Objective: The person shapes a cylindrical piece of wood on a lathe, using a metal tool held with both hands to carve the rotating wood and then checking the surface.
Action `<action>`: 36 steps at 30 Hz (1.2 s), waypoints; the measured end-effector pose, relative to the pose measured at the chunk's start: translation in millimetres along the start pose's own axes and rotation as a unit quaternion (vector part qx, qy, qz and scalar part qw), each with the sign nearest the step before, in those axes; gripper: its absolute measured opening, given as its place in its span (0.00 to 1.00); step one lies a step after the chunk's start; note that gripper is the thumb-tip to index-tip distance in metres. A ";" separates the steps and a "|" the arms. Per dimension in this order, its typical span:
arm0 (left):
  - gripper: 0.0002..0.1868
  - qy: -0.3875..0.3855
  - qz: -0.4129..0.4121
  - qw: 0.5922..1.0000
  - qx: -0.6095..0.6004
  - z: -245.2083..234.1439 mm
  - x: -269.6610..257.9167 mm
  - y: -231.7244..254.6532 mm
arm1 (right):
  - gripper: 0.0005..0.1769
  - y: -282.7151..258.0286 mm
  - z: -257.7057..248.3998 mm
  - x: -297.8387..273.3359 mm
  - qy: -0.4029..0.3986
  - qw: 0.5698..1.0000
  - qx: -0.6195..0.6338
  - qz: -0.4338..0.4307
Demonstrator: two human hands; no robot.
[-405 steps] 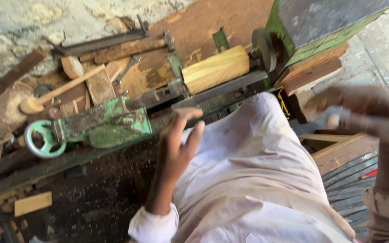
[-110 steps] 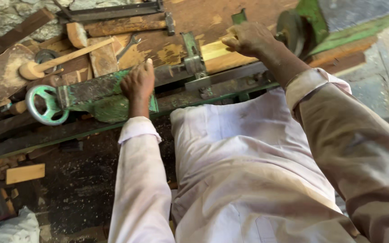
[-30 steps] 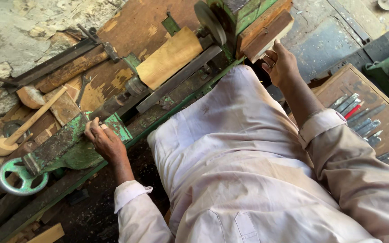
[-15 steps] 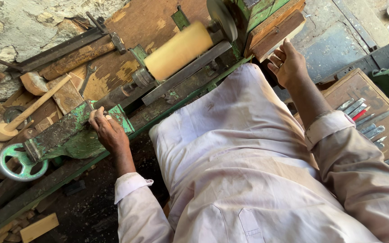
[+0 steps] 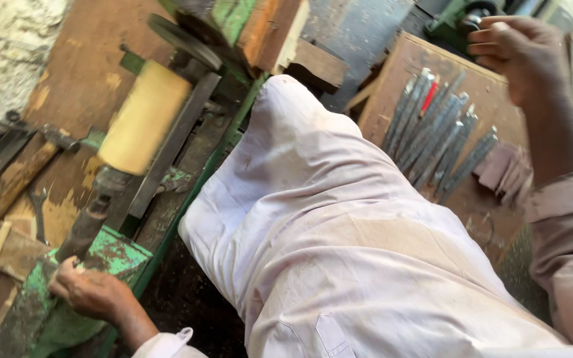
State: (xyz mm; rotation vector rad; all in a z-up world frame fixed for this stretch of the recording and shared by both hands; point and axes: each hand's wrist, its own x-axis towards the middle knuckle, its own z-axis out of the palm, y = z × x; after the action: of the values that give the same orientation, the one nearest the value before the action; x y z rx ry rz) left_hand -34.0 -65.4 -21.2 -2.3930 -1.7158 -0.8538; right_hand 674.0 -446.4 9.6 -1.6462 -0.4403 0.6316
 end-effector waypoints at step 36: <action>0.26 -0.003 -0.046 0.998 -0.039 18.2 -9.9 -4.3 | 0.27 216.5 55.3 82.5 0.017 0.969 -0.230 0.088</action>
State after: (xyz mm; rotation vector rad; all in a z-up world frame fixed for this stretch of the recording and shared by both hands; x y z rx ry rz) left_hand -32.8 -65.6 -42.3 -2.3827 -1.8413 -0.9442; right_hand 689.5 -390.3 -221.4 -2.1538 -0.4393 0.6638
